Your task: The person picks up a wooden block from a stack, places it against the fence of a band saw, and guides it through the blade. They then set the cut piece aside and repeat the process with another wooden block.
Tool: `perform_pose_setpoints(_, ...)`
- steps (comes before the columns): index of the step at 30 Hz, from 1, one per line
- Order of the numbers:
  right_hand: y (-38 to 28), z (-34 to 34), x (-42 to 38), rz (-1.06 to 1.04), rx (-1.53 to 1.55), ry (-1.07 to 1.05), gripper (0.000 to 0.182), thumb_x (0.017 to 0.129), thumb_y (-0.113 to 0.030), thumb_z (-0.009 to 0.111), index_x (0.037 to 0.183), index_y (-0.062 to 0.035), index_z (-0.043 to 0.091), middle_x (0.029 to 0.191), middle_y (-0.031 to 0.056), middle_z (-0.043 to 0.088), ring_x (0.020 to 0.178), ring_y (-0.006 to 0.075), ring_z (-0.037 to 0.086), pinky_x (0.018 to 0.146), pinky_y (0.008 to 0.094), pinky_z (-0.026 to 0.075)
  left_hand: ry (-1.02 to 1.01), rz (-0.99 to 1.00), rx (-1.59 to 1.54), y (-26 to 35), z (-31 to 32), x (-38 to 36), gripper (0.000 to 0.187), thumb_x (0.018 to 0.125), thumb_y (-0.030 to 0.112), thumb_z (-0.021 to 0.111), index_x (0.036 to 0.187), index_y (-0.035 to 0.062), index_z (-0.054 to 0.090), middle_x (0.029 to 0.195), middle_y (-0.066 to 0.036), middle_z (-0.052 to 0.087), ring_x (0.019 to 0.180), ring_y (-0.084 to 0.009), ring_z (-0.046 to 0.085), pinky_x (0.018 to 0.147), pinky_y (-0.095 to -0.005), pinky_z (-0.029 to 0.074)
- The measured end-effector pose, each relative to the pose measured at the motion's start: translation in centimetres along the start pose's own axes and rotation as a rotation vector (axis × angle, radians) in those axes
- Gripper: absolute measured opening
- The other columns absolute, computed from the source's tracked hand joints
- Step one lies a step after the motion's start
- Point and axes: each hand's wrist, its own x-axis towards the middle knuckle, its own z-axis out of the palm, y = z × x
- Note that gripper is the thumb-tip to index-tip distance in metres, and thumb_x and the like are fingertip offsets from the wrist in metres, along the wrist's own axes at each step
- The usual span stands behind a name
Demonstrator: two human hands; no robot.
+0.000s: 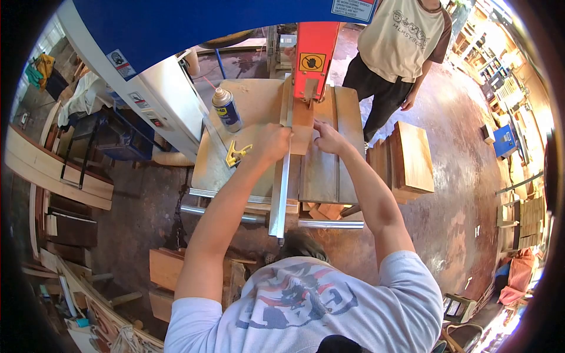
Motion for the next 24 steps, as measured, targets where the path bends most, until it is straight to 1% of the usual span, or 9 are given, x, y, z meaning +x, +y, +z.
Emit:
perform_pose_setpoints(2, 0.5, 0.3, 0.2, 0.018, 0.02, 0.062, 0.082, 0.067, 0.006, 0.055, 0.149, -0.0028, 0.054, 0.164, 0.0205, 0.043, 0.148, 0.0461, 0.04, 0.124, 0.0464, 0.035, -0.002, -0.008, -0.002, -0.1, 0.0, 0.2, 0.023, 0.096, 0.018, 0.066, 0.083, 0.0002, 0.074, 0.084, -0.026, 0.071, 0.079, -0.048, 0.069, 0.075, -0.0565, 0.054)
perform_pose_setpoints(5, 1.1, 0.0, 0.5, -0.045, 0.007, 0.04, 0.082, 0.068, 0.006, 0.055, 0.15, -0.0027, 0.054, 0.164, 0.0212, 0.044, 0.15, 0.0455, 0.039, 0.125, 0.0464, 0.034, 0.004, -0.014, -0.027, -0.3, 0.2, 0.5, 0.024, 0.096, 0.018, 0.067, 0.082, -0.0001, 0.074, 0.084, -0.027, 0.071, 0.079, -0.0481, 0.069, 0.076, -0.0565, 0.054)
perform_pose_setpoints(8, 1.7, -0.1, 0.8, -0.028, -0.039, -0.027, 0.099, 0.071, 0.005, 0.048, 0.167, -0.0078, 0.028, 0.166, 0.0273, 0.036, 0.154, 0.0435, 0.033, 0.128, 0.0494, 0.026, -0.011, -0.039, -0.027, 0.1, -0.2, 0.5, 0.024, 0.096, 0.018, 0.067, 0.084, -0.0006, 0.074, 0.084, -0.028, 0.071, 0.08, -0.0482, 0.069, 0.077, -0.0565, 0.055)
perform_pose_setpoints(14, 1.3, -0.5, 1.1, -0.027, -0.037, -0.042, 0.098, 0.072, 0.004, 0.049, 0.167, -0.0066, 0.027, 0.167, 0.0279, 0.036, 0.155, 0.0421, 0.033, 0.128, 0.0489, 0.026, -0.007, -0.003, -0.02, -0.5, 0.1, 1.0, 0.023, 0.096, 0.018, 0.067, 0.086, -0.0005, 0.075, 0.083, -0.028, 0.071, 0.078, -0.0486, 0.069, 0.076, -0.0567, 0.055)
perform_pose_setpoints(17, 1.6, -0.7, 1.4, -0.033, -0.059, -0.047, 0.098, 0.075, 0.003, 0.051, 0.168, -0.009, 0.025, 0.167, 0.0265, 0.035, 0.155, 0.0422, 0.034, 0.128, 0.0488, 0.027, -0.02, 0.006, -0.015, -0.6, -0.1, 1.3, 0.022, 0.096, 0.018, 0.067, 0.087, -0.0003, 0.075, 0.083, -0.028, 0.071, 0.079, -0.0483, 0.07, 0.076, -0.0566, 0.055)
perform_pose_setpoints(20, 1.7, -0.7, 1.7, 0.026, -0.076, -0.06, 0.1, 0.075, 0.002, 0.051, 0.169, -0.0122, 0.023, 0.169, 0.0247, 0.034, 0.154, 0.0429, 0.035, 0.127, 0.0489, 0.027, -0.023, 0.001, 0.001, -1.0, 0.1, 1.5, 0.022, 0.096, 0.018, 0.067, 0.088, 0.0001, 0.075, 0.083, -0.027, 0.071, 0.08, -0.0477, 0.07, 0.076, -0.0563, 0.055)
perform_pose_setpoints(24, 1.5, -1.0, 1.8, 0.012, -0.052, -0.062, 0.103, 0.073, 0.002, 0.051, 0.17, -0.0145, 0.021, 0.169, 0.0237, 0.034, 0.153, 0.0429, 0.036, 0.127, 0.0489, 0.028, -0.01, -0.005, -0.003, -0.9, 0.1, 1.7, 0.021, 0.096, 0.019, 0.067, 0.089, 0.0016, 0.076, 0.083, -0.026, 0.071, 0.079, -0.047, 0.069, 0.076, -0.056, 0.055)
